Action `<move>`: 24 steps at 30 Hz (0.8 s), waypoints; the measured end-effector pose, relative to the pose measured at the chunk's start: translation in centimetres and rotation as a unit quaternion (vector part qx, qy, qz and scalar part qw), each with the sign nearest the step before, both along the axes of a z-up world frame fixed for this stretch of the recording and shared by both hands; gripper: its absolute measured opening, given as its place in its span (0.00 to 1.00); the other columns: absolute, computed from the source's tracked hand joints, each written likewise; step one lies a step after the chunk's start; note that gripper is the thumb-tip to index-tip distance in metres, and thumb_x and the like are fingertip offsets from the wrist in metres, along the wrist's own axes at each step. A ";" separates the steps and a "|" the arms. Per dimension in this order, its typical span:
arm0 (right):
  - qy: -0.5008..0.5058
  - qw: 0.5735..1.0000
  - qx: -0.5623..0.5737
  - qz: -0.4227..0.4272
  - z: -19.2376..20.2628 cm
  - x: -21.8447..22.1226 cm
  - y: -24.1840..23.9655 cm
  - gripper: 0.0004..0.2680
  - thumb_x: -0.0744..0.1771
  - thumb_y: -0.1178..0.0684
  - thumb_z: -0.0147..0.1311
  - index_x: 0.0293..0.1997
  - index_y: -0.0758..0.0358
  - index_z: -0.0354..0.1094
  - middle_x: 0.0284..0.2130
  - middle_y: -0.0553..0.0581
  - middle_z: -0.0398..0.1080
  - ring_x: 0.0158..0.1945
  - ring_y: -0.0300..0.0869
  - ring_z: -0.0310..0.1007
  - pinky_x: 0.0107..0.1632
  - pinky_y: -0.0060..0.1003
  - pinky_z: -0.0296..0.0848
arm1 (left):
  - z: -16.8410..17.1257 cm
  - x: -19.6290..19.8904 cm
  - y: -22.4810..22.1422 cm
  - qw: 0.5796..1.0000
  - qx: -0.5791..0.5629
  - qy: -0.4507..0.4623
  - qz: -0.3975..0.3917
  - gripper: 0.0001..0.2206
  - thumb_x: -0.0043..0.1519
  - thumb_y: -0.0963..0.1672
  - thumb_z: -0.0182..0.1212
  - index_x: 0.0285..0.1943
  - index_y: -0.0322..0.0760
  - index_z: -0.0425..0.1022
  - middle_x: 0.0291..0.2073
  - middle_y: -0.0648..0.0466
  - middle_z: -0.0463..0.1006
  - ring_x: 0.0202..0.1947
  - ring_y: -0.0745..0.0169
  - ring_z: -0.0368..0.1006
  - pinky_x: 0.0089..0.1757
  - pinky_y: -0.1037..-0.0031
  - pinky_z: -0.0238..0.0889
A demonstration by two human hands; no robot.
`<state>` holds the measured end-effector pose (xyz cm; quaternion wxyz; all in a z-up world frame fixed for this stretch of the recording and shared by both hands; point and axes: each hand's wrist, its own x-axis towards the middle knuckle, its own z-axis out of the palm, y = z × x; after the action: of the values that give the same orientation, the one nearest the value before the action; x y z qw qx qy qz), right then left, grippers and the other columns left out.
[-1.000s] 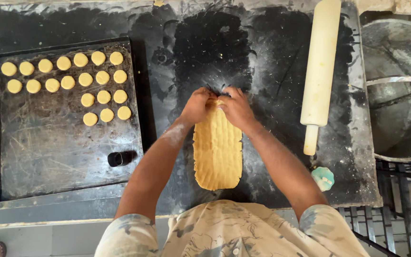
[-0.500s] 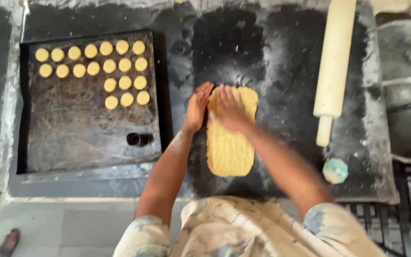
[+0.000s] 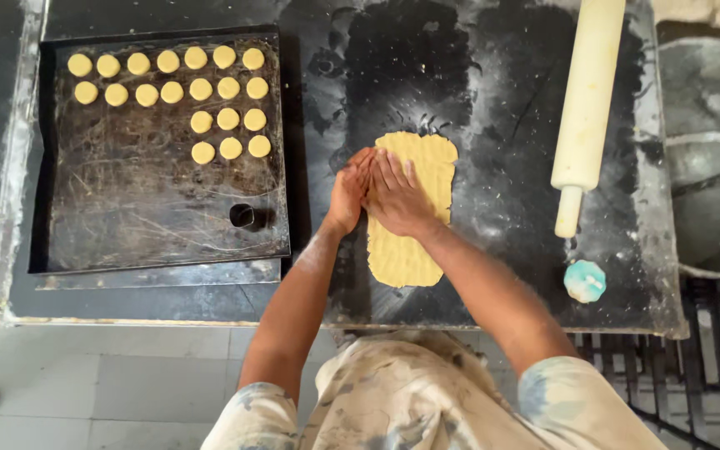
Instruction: The person places cut dough circles onto a tray, gathers the remaining dough into a ball, and then hand-presses and flattens a portion of dough on the counter.
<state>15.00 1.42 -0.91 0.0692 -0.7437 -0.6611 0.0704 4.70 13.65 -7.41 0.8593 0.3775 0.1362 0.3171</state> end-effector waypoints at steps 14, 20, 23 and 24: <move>0.030 0.998 -0.019 0.052 3.1 -4.2 -6.6 0.34 0.69 0.30 0.40 0.75 0.71 0.40 0.75 0.69 0.37 0.79 0.57 0.31 0.75 0.60 0.34 | 0.9 -4.5 -4.9 0.996 0.070 0.050 -0.008 0.32 0.69 0.50 0.42 0.81 0.32 0.46 0.81 0.50 0.45 0.81 0.57 0.39 0.72 0.68 0.33; 0.144 0.988 -0.051 0.035 3.1 -4.1 -7.5 0.33 0.69 0.32 0.40 0.77 0.70 0.40 0.76 0.68 0.37 0.80 0.58 0.30 0.74 0.63 0.34 | 2.8 -5.7 -6.4 0.997 0.050 -0.047 -0.048 0.29 0.72 0.49 0.41 0.79 0.25 0.50 0.80 0.41 0.50 0.81 0.47 0.42 0.74 0.62 0.34; 0.064 0.998 0.011 0.025 1.9 -7.0 -9.3 0.35 0.68 0.29 0.42 0.75 0.73 0.40 0.76 0.70 0.36 0.79 0.59 0.30 0.74 0.63 0.33 | 1.0 -7.5 -7.4 1.000 0.004 0.023 0.003 0.30 0.69 0.49 0.39 0.80 0.31 0.47 0.80 0.48 0.45 0.81 0.56 0.34 0.72 0.65 0.28; 0.028 0.999 0.010 0.025 1.5 -7.6 -9.7 0.35 0.68 0.28 0.42 0.74 0.72 0.40 0.76 0.70 0.35 0.79 0.59 0.29 0.73 0.63 0.32 | 0.2 -7.1 -7.7 1.000 -0.005 0.002 0.011 0.30 0.69 0.49 0.39 0.80 0.30 0.47 0.80 0.47 0.46 0.81 0.54 0.35 0.72 0.63 0.29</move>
<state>7.36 -8.27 0.63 0.0935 -0.7241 -0.6779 0.0861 -2.39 5.99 -7.19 0.8574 0.3725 0.1430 0.3250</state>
